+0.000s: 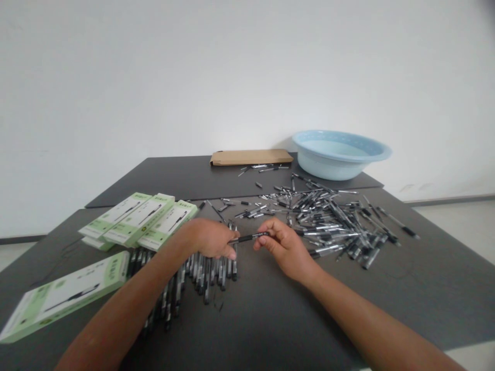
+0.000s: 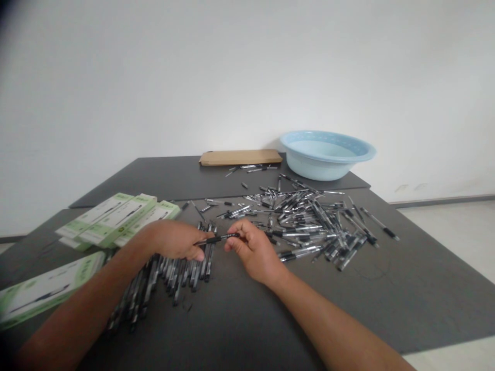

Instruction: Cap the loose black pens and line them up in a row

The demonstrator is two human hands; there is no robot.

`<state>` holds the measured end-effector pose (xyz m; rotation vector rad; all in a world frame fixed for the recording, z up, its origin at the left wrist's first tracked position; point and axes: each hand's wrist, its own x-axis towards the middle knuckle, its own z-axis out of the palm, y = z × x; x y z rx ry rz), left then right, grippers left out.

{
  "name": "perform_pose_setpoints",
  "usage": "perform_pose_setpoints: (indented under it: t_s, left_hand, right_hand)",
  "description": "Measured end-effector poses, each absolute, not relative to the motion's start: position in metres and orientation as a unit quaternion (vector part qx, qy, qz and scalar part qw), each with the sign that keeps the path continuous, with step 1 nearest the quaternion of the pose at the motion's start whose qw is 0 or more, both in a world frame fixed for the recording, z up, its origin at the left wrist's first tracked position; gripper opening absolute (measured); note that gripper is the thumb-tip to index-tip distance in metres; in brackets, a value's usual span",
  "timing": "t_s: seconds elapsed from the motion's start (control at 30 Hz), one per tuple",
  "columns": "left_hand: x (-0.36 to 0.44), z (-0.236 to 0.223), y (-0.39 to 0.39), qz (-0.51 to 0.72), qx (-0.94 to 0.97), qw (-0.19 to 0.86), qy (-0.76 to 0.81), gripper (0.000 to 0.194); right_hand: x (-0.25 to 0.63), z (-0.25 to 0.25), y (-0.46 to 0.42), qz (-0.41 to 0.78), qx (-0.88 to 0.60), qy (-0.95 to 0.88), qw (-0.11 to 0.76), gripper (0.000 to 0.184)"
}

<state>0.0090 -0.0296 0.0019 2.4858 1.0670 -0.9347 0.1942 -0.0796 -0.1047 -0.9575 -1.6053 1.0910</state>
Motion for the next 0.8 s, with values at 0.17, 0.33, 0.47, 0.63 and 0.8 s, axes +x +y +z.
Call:
perform_pose_setpoints:
  t_s: [0.17,0.33,0.47,0.63,0.8]
  left_hand:
    - [0.01,0.005,-0.034,-0.317,0.862,0.122,0.376,0.05]
    - [0.01,0.008,-0.038,-0.306,0.856,0.131,0.395,0.049]
    - [0.009,0.01,-0.041,-0.301,0.854,0.137,0.402,0.048]
    - [0.008,0.01,-0.044,-0.297,0.849,0.136,0.416,0.052]
    - [0.005,0.01,-0.049,-0.264,0.855,0.126,0.429,0.051]
  right_hand:
    - [0.195,-0.102,-0.079,0.392,-0.411,-0.685,0.456,0.004]
    - [0.194,-0.097,-0.084,0.336,-0.425,-0.712,0.447,0.004]
    - [0.193,-0.095,-0.087,0.325,-0.427,-0.714,0.45,0.005]
    - [0.192,-0.093,-0.089,0.331,-0.414,-0.71,0.464,0.006]
    - [0.191,-0.09,-0.092,0.325,-0.403,-0.713,0.472,0.008]
